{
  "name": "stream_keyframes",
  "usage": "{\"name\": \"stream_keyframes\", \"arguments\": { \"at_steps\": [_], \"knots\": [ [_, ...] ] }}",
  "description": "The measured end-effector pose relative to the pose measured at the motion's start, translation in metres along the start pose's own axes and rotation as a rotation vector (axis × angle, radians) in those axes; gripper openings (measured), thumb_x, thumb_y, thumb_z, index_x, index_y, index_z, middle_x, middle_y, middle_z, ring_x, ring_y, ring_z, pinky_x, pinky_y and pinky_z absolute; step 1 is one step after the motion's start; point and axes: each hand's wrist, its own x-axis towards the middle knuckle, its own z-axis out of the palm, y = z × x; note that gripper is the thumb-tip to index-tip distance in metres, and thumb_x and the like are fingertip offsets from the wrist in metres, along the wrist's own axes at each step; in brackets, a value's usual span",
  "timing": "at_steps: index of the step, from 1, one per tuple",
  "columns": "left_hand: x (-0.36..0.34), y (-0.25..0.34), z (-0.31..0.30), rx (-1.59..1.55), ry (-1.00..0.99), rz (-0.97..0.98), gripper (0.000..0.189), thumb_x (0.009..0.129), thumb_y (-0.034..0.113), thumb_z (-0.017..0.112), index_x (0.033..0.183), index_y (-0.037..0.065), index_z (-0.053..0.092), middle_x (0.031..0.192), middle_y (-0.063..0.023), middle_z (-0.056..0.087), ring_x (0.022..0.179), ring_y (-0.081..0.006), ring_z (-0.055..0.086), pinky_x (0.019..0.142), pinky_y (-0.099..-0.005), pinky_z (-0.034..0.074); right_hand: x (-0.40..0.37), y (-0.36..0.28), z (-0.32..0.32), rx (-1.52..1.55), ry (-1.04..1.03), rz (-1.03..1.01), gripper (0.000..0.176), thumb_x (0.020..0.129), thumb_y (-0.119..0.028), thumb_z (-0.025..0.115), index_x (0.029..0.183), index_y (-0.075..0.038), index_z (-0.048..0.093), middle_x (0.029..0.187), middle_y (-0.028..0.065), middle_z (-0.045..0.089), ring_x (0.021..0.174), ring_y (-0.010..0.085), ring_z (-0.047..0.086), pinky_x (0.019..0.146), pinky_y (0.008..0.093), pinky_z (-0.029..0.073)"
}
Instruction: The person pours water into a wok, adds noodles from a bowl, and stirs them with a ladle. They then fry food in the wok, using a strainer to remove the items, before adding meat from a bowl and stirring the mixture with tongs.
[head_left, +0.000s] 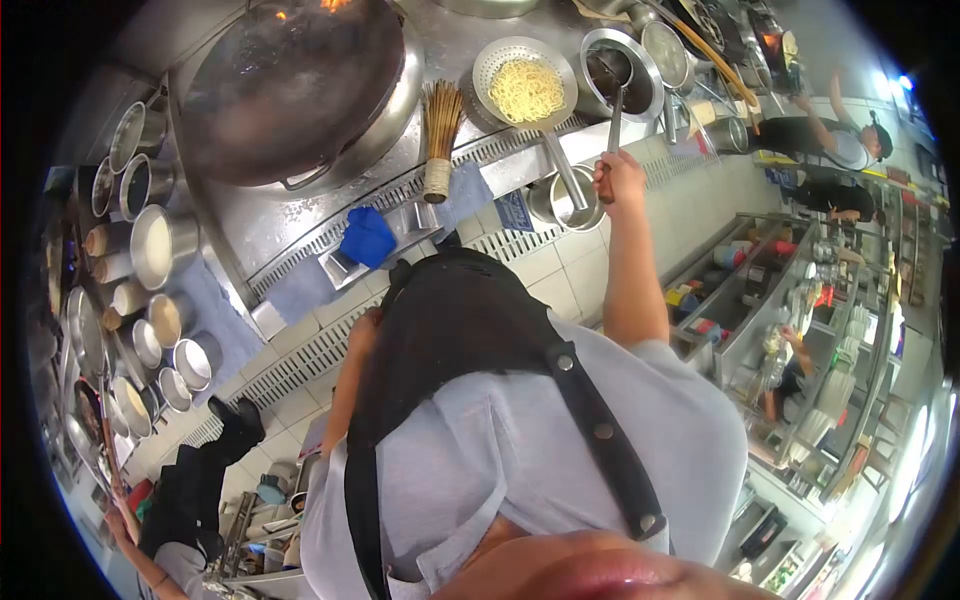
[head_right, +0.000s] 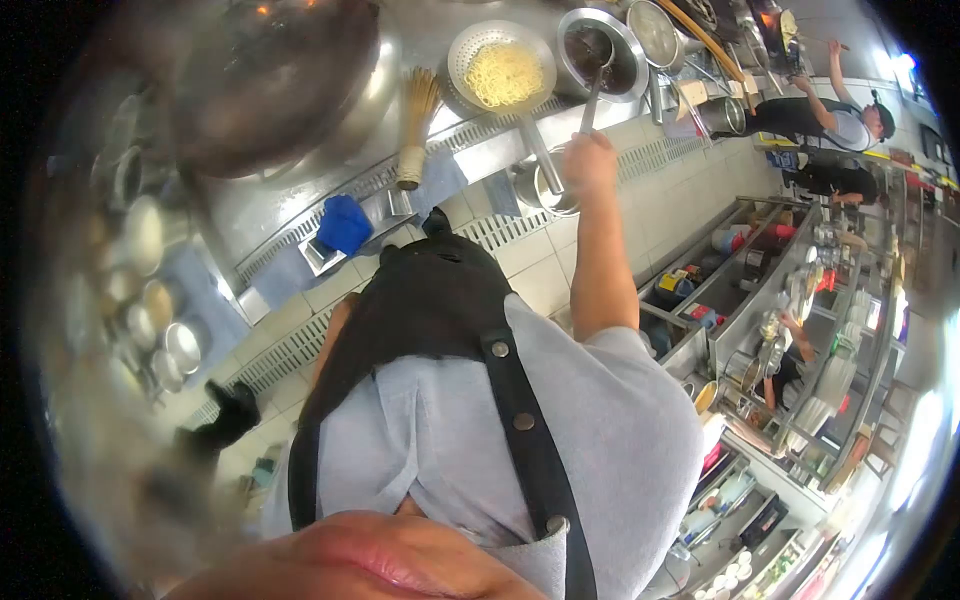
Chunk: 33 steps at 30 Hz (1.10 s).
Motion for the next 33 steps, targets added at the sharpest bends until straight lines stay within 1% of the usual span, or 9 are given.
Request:
{"name": "stream_keyframes", "arguments": {
  "at_steps": [5,6,7,10,13,16,20,24,33],
  "knots": [
    [0.062,0.025,0.028,-0.088,-0.112,-0.026,0.049,0.086,0.042,0.070,0.113,0.001,0.065,0.102,-0.0217,0.072,0.099,-0.0390,0.069,0.083,-0.0453,0.054,-0.058,-0.064,0.025,0.257,0.139,0.147,0.008,0.094,-0.005,0.056,0.100,-0.003,0.052,0.074,0.0043,0.054,0.054,0.0150,0.052,0.045,0.0306,0.043],
    [0.078,0.027,0.043,-0.129,-0.074,-0.020,0.047,0.087,0.041,0.071,0.113,0.002,0.066,0.096,-0.0160,0.073,0.093,-0.0314,0.071,0.079,-0.0415,0.055,-0.064,-0.076,0.027,0.375,0.156,0.130,0.009,0.092,-0.009,0.054,0.101,-0.008,0.051,0.068,0.0029,0.048,0.046,0.0131,0.046,0.032,0.0278,0.025],
    [0.096,0.029,0.059,-0.144,-0.069,-0.019,0.047,0.087,0.041,0.071,0.113,0.002,0.066,0.096,-0.0160,0.073,0.093,-0.0314,0.071,0.079,-0.0415,0.055,-0.070,-0.085,0.017,0.364,0.149,0.121,0.009,0.092,-0.009,0.054,0.101,-0.008,0.051,0.068,0.0029,0.048,0.046,0.0131,0.046,0.032,0.0278,0.025],
    [0.140,0.036,0.108,-0.816,-0.184,-0.484,0.041,0.090,0.036,0.071,0.118,0.007,0.065,0.097,-0.0039,0.068,0.084,-0.0151,0.064,0.075,-0.0333,0.054,-0.093,-0.114,0.001,0.466,-0.103,0.175,0.007,0.100,-0.013,0.054,0.103,-0.007,0.050,0.076,0.0050,0.051,0.052,0.0133,0.046,0.043,0.0280,0.038],
    [0.167,0.066,0.137,-1.112,-0.085,-0.545,0.045,0.096,0.032,0.064,0.132,0.004,0.059,0.119,-0.0095,0.065,0.103,-0.0249,0.066,0.087,-0.0410,0.055,-0.113,-0.144,0.012,0.586,-0.415,0.197,0.024,0.102,-0.013,0.052,0.124,-0.005,0.052,0.077,0.0048,0.049,0.048,0.0127,0.041,0.044,0.0279,0.037],
    [0.205,0.058,0.190,-1.655,-0.041,-0.466,0.037,0.103,0.026,0.054,0.136,0.009,0.055,0.130,-0.0122,0.060,0.117,-0.0303,0.061,0.099,-0.0468,0.052,-0.109,-0.166,0.044,0.474,-0.688,0.224,0.055,0.100,-0.009,0.054,0.152,-0.002,0.038,0.075,0.0039,0.050,0.049,0.0103,0.044,0.044,0.0229,0.038],
    [0.238,0.091,0.191,-2.078,0.283,-0.560,0.041,0.101,0.023,0.054,0.141,0.016,0.052,0.140,-0.0087,0.056,0.132,-0.0288,0.051,0.112,-0.0523,0.040,-0.068,-0.142,0.119,0.070,-0.842,0.006,0.062,0.094,0.001,0.060,0.153,-0.001,0.038,0.069,0.0006,0.055,0.051,0.0085,0.051,0.045,0.0222,0.041],
    [0.250,0.105,0.188,-2.234,0.401,-0.470,0.036,0.098,0.021,0.058,0.134,0.018,0.058,0.143,-0.0045,0.056,0.131,-0.0216,0.052,0.106,-0.0407,0.044,-0.079,-0.084,0.185,-0.364,-0.787,-0.222,0.067,0.096,-0.004,0.062,0.155,-0.001,0.031,0.074,-0.0005,0.057,0.060,0.0064,0.053,0.054,0.0233,0.045],
    [0.319,0.071,0.284,-2.333,0.251,-0.499,0.029,0.099,0.033,0.060,0.127,0.026,0.060,0.124,0.0023,0.065,0.109,-0.0172,0.062,0.091,-0.0353,0.048,-0.078,-0.063,0.188,-0.244,-0.664,-0.237,0.061,0.096,-0.006,0.057,0.153,-0.004,0.035,0.066,-0.0019,0.050,0.054,0.0062,0.047,0.049,0.0241,0.040]
  ]
}}
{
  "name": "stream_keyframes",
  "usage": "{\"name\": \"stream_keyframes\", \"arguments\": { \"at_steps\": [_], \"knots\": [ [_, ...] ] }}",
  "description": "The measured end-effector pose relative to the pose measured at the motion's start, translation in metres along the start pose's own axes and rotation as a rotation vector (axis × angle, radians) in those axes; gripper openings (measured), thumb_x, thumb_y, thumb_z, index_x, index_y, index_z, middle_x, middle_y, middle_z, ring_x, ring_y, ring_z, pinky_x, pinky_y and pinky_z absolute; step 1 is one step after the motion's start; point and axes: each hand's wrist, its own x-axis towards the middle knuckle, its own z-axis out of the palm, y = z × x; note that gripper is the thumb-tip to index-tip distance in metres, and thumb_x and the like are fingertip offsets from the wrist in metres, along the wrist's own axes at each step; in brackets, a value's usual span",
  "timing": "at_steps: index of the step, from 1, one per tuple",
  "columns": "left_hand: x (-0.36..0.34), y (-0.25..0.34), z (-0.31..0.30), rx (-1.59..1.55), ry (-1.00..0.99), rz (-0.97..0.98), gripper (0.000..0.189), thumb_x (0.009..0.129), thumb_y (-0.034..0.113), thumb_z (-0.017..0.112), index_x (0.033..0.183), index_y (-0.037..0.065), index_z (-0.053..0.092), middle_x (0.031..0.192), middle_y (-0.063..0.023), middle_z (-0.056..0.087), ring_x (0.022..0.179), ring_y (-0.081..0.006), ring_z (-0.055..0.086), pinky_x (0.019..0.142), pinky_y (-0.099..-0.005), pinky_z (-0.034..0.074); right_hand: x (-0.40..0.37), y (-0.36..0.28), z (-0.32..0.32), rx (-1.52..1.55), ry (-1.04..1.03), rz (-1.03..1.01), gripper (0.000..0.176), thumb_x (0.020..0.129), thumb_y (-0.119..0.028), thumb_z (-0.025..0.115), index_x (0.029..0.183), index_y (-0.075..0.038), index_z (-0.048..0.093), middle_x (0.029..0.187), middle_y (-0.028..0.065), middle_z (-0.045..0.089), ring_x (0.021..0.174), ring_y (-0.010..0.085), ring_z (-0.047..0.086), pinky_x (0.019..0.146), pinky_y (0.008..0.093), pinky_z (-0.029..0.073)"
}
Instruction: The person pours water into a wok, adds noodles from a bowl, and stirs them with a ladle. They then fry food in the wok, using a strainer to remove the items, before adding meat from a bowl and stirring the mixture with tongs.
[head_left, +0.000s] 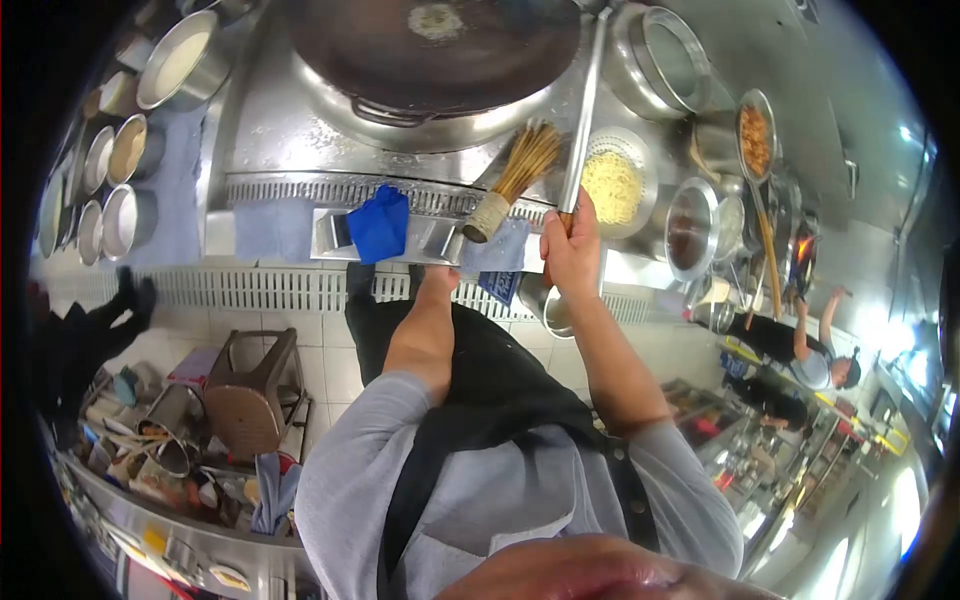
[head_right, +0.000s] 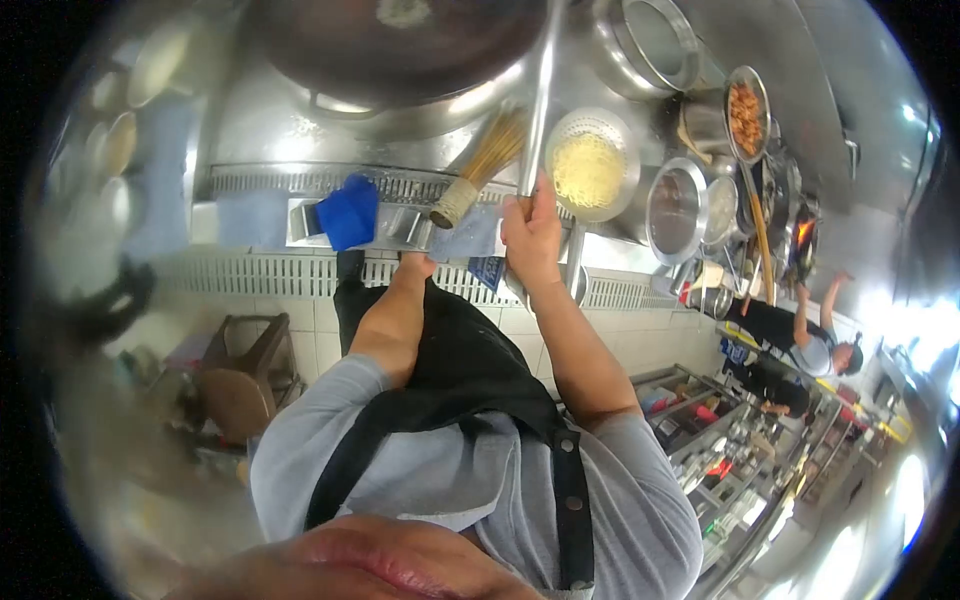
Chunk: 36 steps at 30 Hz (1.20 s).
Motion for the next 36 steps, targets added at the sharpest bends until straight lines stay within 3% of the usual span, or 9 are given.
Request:
{"name": "stream_keyframes", "arguments": {
  "at_steps": [6,9,12,15,16,18,22,25,36],
  "knots": [
    [-0.033,0.007,0.007,-0.134,0.067,0.150,0.034,0.099,0.031,0.061,0.125,0.010,0.064,0.126,-0.0081,0.068,0.117,-0.0301,0.063,0.108,-0.0479,0.046,0.005,0.063,0.001,-0.319,0.282,0.013,0.060,0.094,-0.003,0.057,0.152,-0.005,0.040,0.067,-0.0024,0.047,0.052,0.0062,0.047,0.042,0.0269,0.039],
    [-0.088,0.065,-0.021,0.391,-0.241,0.091,0.038,0.098,0.030,0.061,0.129,0.008,0.059,0.131,-0.0121,0.065,0.118,-0.0308,0.064,0.106,-0.0457,0.047,0.012,0.074,0.012,-0.472,0.314,0.192,0.063,0.091,-0.017,0.059,0.150,-0.007,0.041,0.095,0.0237,0.070,0.088,0.0424,0.068,0.079,0.0478,0.053],
    [-0.124,0.115,-0.002,0.940,-0.655,-0.135,0.043,0.097,0.029,0.060,0.133,0.005,0.054,0.136,-0.0161,0.062,0.119,-0.0315,0.064,0.105,-0.0435,0.047,0.016,0.083,0.015,-0.529,0.320,0.185,0.064,0.088,-0.017,0.057,0.149,-0.006,0.041,0.124,0.0286,0.064,0.112,0.0457,0.062,0.097,0.0532,0.049],
    [-0.184,0.147,0.014,1.682,-0.085,-0.147,0.045,0.091,0.014,0.062,0.134,0.004,0.052,0.108,-0.0114,0.068,0.099,-0.0234,0.067,0.086,-0.0363,0.052,0.001,0.075,0.004,-0.615,0.272,0.101,0.054,0.085,-0.014,0.059,0.137,-0.003,0.055,0.136,0.0214,0.059,0.124,0.0419,0.055,0.109,0.0479,0.043],
    [-0.145,0.193,-0.030,1.944,-0.267,-0.217,0.027,0.090,0.012,0.062,0.116,0.005,0.062,0.100,-0.0111,0.068,0.090,-0.0217,0.067,0.076,-0.0367,0.051,-0.012,0.068,0.004,-0.518,0.329,0.096,0.051,0.084,-0.014,0.059,0.135,-0.006,0.059,0.135,0.0219,0.060,0.124,0.0393,0.056,0.105,0.0460,0.046],
    [-0.174,0.259,-0.038,3.093,-1.100,0.173,0.019,0.093,0.016,0.063,0.107,0.003,0.064,0.096,-0.0100,0.069,0.086,-0.0220,0.067,0.072,-0.0388,0.052,-0.058,0.063,0.009,-0.386,0.369,0.042,0.048,0.085,-0.016,0.059,0.133,-0.009,0.061,0.128,0.0207,0.064,0.119,0.0375,0.060,0.099,0.0452,0.050],
    [-0.231,0.214,0.052,3.085,-1.186,0.073,0.020,0.093,0.016,0.063,0.108,0.002,0.063,0.096,-0.0104,0.069,0.087,-0.0223,0.068,0.073,-0.0385,0.052,-0.155,0.128,0.015,-0.339,0.185,-0.059,0.049,0.085,-0.019,0.058,0.132,-0.009,0.063,0.116,0.0192,0.070,0.102,0.0388,0.068,0.093,0.0470,0.053],
    [-0.255,0.165,0.086,3.022,-1.151,0.026,0.022,0.092,0.016,0.064,0.109,0.002,0.063,0.097,-0.0107,0.069,0.088,-0.0225,0.068,0.075,-0.0382,0.052,-0.270,0.178,-0.002,-0.326,0.137,0.323,0.050,0.084,-0.016,0.056,0.132,-0.012,0.065,0.111,0.0213,0.071,0.102,0.0397,0.068,0.091,0.0467,0.054],
    [-0.329,0.003,0.041,2.718,-0.652,-0.067,0.027,0.092,0.016,0.064,0.113,0.000,0.063,0.099,-0.0119,0.070,0.092,-0.0233,0.068,0.081,-0.0370,0.053,-0.754,0.356,-0.168,-0.314,1.465,1.059,0.036,0.084,-0.025,0.069,0.116,-0.009,0.073,0.105,0.0155,0.075,0.099,0.0311,0.072,0.090,0.0414,0.056]
  ]
}}
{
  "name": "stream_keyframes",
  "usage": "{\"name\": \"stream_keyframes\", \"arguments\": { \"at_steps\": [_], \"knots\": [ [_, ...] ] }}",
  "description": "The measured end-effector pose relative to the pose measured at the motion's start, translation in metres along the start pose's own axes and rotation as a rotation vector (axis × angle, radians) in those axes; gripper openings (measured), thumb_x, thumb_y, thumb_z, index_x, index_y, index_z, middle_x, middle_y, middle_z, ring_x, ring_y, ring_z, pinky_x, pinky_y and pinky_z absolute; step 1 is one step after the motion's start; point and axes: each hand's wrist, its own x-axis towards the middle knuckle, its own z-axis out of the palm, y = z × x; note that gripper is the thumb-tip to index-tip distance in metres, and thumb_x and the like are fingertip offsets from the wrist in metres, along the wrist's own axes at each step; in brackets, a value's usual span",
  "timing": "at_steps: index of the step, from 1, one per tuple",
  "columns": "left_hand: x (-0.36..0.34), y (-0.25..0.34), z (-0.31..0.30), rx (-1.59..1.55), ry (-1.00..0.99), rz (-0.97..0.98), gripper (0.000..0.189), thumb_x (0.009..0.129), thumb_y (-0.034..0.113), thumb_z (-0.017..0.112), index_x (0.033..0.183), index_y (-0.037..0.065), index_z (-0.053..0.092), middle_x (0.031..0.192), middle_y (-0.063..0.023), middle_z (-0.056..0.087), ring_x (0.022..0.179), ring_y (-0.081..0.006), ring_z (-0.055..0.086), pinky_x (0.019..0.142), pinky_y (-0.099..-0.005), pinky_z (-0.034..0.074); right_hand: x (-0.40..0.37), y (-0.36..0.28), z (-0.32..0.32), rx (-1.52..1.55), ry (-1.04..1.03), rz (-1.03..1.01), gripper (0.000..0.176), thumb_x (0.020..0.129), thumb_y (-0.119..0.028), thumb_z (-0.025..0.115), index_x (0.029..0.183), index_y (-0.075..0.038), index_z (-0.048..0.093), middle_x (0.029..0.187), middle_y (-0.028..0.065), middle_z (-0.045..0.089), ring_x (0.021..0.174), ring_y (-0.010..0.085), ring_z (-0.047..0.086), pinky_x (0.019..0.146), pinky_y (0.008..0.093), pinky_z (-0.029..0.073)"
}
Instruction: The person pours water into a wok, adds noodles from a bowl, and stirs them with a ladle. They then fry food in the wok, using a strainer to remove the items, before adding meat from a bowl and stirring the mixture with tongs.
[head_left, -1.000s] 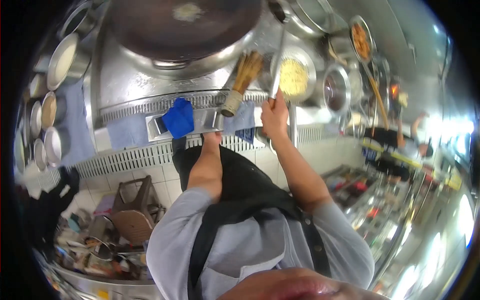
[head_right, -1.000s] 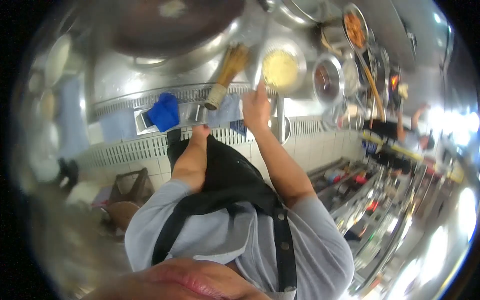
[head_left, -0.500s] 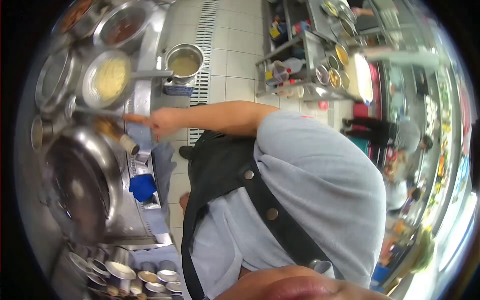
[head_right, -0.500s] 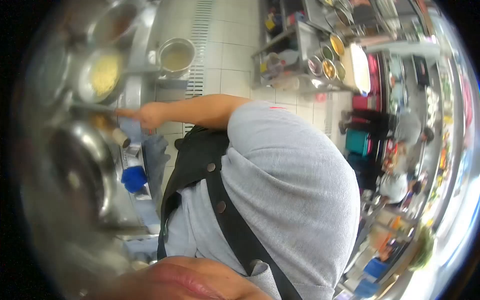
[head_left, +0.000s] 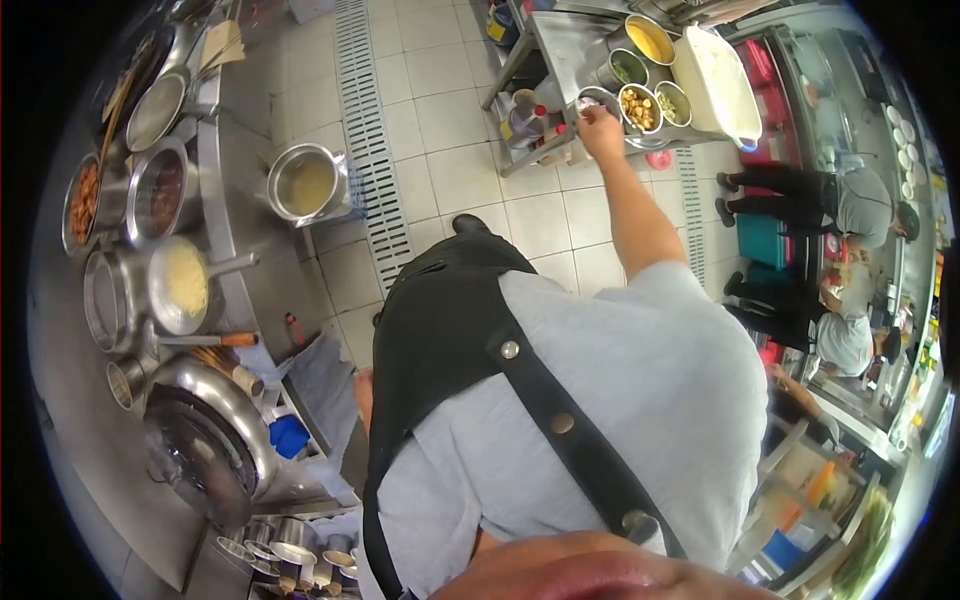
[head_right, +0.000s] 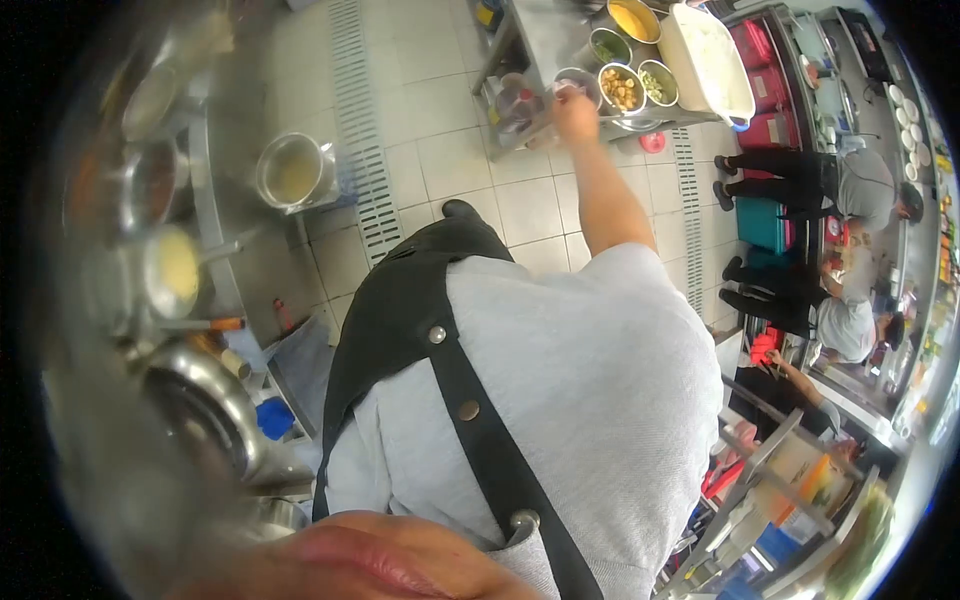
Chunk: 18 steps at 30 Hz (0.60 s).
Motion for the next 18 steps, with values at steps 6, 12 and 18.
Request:
{"name": "stream_keyframes", "arguments": {
  "at_steps": [6,12,18],
  "knots": [
    [0.041,0.084,0.096,-0.269,0.096,-0.089,0.029,0.091,0.016,0.065,0.114,-0.001,0.063,0.100,-0.0125,0.070,0.094,-0.0237,0.068,0.084,-0.0365,0.053,0.080,0.060,0.006,-0.313,-0.277,-0.049,0.042,0.084,-0.025,0.068,0.125,-0.016,0.067,0.113,0.0201,0.071,0.106,0.0337,0.069,0.094,0.0459,0.055],
    [0.057,0.198,0.147,0.028,-0.005,0.207,0.038,0.090,0.016,0.067,0.123,-0.002,0.062,0.110,-0.0148,0.072,0.103,-0.0238,0.068,0.094,-0.0354,0.052,0.105,0.049,0.003,-0.303,-0.458,-0.024,0.038,0.087,-0.014,0.063,0.125,-0.014,0.065,0.121,0.0225,0.066,0.116,0.0377,0.064,0.098,0.0472,0.052],
    [0.044,0.163,0.160,0.191,-0.016,0.118,0.032,0.089,0.014,0.067,0.117,0.000,0.066,0.106,-0.0153,0.073,0.101,-0.0234,0.069,0.093,-0.0349,0.053,0.102,0.081,-0.001,-0.085,-0.253,-0.152,0.032,0.082,-0.006,0.059,0.111,-0.009,0.073,0.110,0.0231,0.070,0.105,0.0411,0.066,0.094,0.0463,0.053]
  ]
}}
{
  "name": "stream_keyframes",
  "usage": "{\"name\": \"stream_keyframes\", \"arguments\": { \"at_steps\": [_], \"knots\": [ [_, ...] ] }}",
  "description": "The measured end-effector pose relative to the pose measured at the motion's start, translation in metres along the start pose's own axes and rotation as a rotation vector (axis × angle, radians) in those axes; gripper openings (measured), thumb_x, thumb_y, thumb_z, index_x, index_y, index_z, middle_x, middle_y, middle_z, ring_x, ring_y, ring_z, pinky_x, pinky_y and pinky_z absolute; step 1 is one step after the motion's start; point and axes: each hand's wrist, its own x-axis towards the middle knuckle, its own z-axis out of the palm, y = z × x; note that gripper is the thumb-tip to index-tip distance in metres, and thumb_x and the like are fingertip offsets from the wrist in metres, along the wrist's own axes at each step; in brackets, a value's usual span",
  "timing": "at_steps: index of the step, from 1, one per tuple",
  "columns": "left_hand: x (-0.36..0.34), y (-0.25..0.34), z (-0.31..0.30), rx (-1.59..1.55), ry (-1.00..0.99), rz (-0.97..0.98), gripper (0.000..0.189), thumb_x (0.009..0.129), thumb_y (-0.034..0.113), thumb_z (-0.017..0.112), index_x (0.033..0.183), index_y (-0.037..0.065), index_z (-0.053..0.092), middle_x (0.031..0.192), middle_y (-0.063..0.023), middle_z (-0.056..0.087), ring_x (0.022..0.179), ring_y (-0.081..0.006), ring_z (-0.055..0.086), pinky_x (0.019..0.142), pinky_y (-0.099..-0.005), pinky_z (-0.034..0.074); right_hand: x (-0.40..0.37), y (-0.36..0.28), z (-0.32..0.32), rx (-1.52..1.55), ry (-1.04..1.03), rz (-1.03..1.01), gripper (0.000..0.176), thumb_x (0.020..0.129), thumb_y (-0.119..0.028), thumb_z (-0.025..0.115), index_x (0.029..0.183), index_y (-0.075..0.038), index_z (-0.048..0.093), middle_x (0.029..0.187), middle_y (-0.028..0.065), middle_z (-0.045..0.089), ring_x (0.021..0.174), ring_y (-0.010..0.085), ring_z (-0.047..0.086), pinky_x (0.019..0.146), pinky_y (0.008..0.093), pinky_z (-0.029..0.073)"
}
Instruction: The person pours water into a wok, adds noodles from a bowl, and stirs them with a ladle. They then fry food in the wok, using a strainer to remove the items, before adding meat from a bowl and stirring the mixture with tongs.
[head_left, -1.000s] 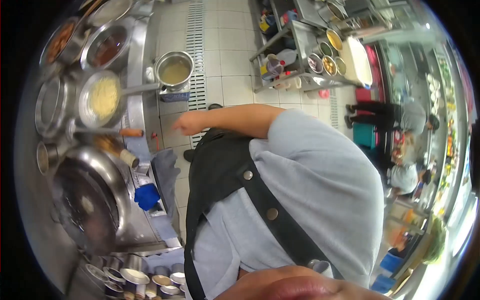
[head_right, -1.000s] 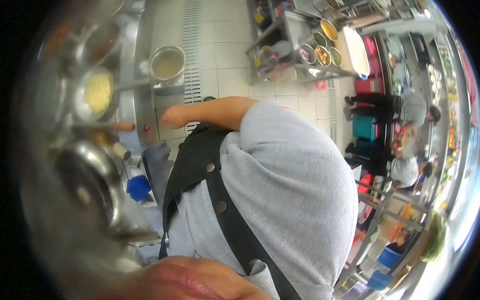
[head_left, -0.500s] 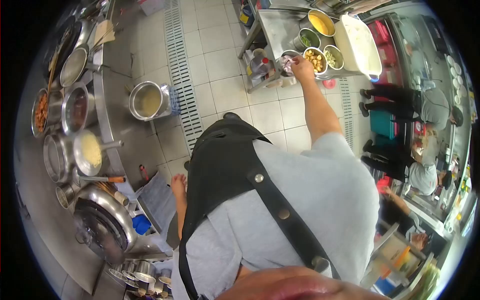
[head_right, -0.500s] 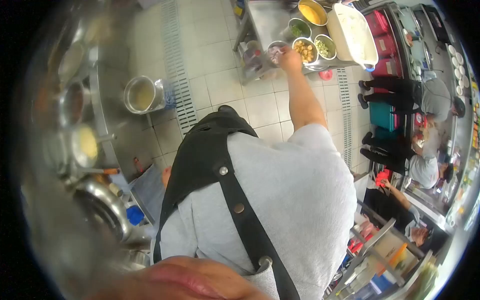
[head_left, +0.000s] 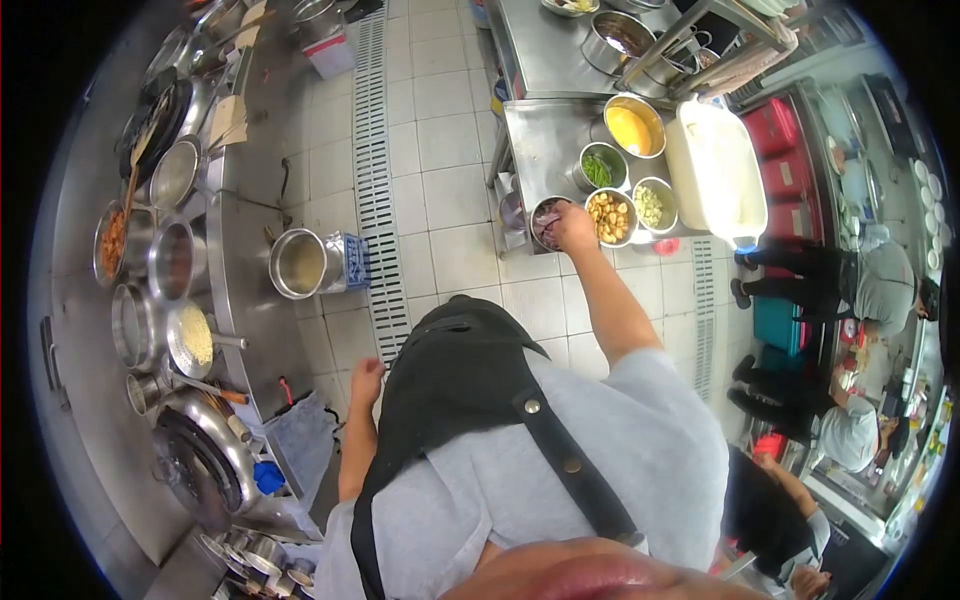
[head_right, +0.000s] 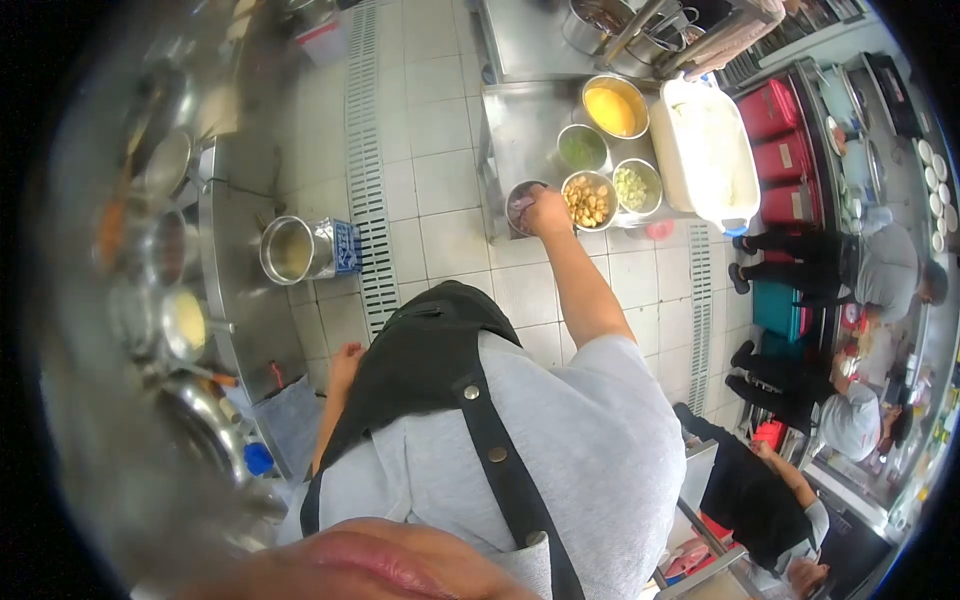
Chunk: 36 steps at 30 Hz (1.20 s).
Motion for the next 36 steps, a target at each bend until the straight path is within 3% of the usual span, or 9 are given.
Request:
{"name": "stream_keyframes", "arguments": {
  "at_steps": [3,7,10,11,13,14,18,25,36],
  "knots": [
    [-0.015,-0.046,0.005,-0.014,0.013,-0.240,0.024,0.085,0.012,0.072,0.107,0.002,0.069,0.103,-0.0144,0.073,0.101,-0.0269,0.069,0.091,-0.0397,0.054,-0.008,0.006,-0.005,0.114,0.041,-0.012,0.034,0.080,-0.009,0.061,0.111,-0.010,0.075,0.106,0.0221,0.072,0.100,0.0368,0.069,0.090,0.0439,0.055],
    [-0.034,-0.145,0.002,0.738,-0.142,0.286,0.019,0.086,0.026,0.069,0.086,0.007,0.072,0.097,-0.0168,0.070,0.102,-0.0373,0.064,0.088,-0.0509,0.053,-0.008,0.018,-0.010,0.186,0.058,0.003,0.036,0.079,-0.017,0.066,0.113,-0.011,0.075,0.099,0.0183,0.075,0.091,0.0330,0.072,0.083,0.0416,0.055],
    [-0.038,-0.169,0.009,0.751,-0.048,0.203,0.025,0.089,0.029,0.063,0.089,0.006,0.072,0.100,-0.0195,0.069,0.102,-0.0393,0.064,0.089,-0.0507,0.053,-0.022,-0.024,-0.051,0.526,-0.046,0.252,0.041,0.080,0.004,0.063,0.121,0.001,0.069,0.097,0.0129,0.072,0.087,0.0192,0.069,0.071,0.0318,0.060],
    [-0.058,-0.118,-0.001,0.550,0.028,0.043,0.028,0.091,0.029,0.061,0.091,0.003,0.071,0.101,-0.0220,0.068,0.100,-0.0400,0.064,0.088,-0.0506,0.053,0.001,0.065,0.013,0.810,-0.069,0.121,0.045,0.083,0.009,0.062,0.128,0.002,0.062,0.106,0.0153,0.069,0.088,0.0220,0.068,0.077,0.0334,0.062],
    [-0.071,-0.085,-0.006,0.308,0.213,-0.004,0.031,0.089,0.031,0.061,0.091,0.002,0.069,0.098,-0.0228,0.067,0.097,-0.0417,0.064,0.085,-0.0496,0.052,-0.009,0.041,-0.015,0.495,-0.050,-0.188,0.037,0.088,0.007,0.061,0.125,0.004,0.058,0.110,0.0153,0.067,0.101,0.0270,0.067,0.086,0.0376,0.061],
    [-0.069,-0.080,-0.005,0.173,0.246,-0.080,0.031,0.086,0.032,0.064,0.090,0.002,0.068,0.098,-0.0206,0.069,0.097,-0.0413,0.065,0.084,-0.0476,0.052,-0.008,0.006,-0.027,1.292,-0.130,0.356,0.034,0.089,0.006,0.062,0.123,0.004,0.058,0.111,0.0152,0.067,0.105,0.0279,0.066,0.092,0.0392,0.059],
    [-0.079,-0.086,0.007,-0.069,0.364,-0.154,0.030,0.082,0.028,0.069,0.100,0.004,0.067,0.099,-0.0171,0.071,0.093,-0.0354,0.069,0.084,-0.0448,0.053,0.006,-0.100,-0.024,1.288,-0.471,0.090,0.038,0.094,-0.004,0.064,0.130,0.000,0.054,0.122,0.0159,0.064,0.115,0.0289,0.063,0.098,0.0407,0.053],
    [-0.122,-0.113,-0.050,-0.420,0.690,-0.200,0.037,0.086,0.021,0.069,0.118,0.004,0.064,0.105,-0.0154,0.072,0.101,-0.0321,0.069,0.090,-0.0404,0.054,-0.064,-0.438,0.039,1.241,-0.979,-0.199,0.041,0.092,0.002,0.061,0.132,0.003,0.053,0.123,0.0205,0.065,0.107,0.0294,0.067,0.092,0.0370,0.056],
    [-0.250,-0.212,-0.370,-0.026,1.772,-0.136,0.036,0.087,0.014,0.071,0.121,0.007,0.064,0.122,-0.0148,0.066,0.117,-0.0334,0.061,0.105,-0.0433,0.045,-0.337,-0.872,0.229,0.956,-1.564,-0.627,0.038,0.086,0.007,0.067,0.122,0.009,0.056,0.110,0.0212,0.068,0.098,0.0306,0.071,0.086,0.0376,0.061]
  ]
}}
